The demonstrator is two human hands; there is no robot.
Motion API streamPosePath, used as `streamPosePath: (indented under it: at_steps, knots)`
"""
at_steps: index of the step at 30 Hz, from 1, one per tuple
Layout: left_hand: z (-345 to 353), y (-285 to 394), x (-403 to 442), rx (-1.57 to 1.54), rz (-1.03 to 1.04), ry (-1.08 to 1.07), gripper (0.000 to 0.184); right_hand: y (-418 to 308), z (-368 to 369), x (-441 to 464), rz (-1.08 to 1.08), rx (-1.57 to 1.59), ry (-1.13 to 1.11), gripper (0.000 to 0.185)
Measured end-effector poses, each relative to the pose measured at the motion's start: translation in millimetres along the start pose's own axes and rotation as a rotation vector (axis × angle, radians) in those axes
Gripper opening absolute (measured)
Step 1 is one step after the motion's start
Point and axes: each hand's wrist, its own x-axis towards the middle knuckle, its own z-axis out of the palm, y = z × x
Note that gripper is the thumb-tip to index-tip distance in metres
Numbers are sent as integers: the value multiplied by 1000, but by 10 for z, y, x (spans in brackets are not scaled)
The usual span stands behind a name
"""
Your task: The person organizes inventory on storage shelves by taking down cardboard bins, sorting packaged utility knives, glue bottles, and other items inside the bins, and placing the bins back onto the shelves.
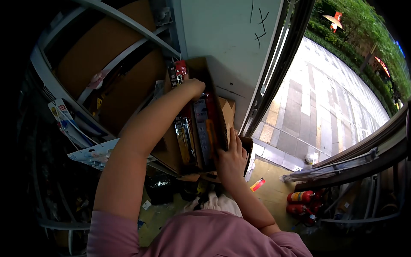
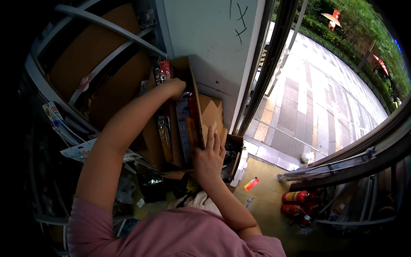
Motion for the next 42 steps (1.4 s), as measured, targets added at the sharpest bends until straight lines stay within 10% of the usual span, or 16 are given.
streamPosePath:
  at_steps: [8, 13, 17, 22, 33, 42]
  knots:
    - [-63, 126, -83, 130, -5, 258, 19, -5, -67, 11, -29, 44, -25, 18]
    - [-343, 139, -558, -110, -27, 367, 18, 73, -127, -45, -97, 635, 185, 64]
    - [-758, 106, -1528, -367, -18, 424, 18, 307, -44, -2, 31, 1140, 141, 61]
    - [-310, 463, -2978, -772, 54, 1068, 55, 576, 42, 83, 159, 1356, -231, 78]
    - [1691, 910, -2074, -1996, 93, 780, 82, 470, 176, 20, 163, 1328, -346, 79]
    - [1877, 851, -2075, -1934, 255, 774, 91, 336, 282, -297, 390, 1537, -189, 79]
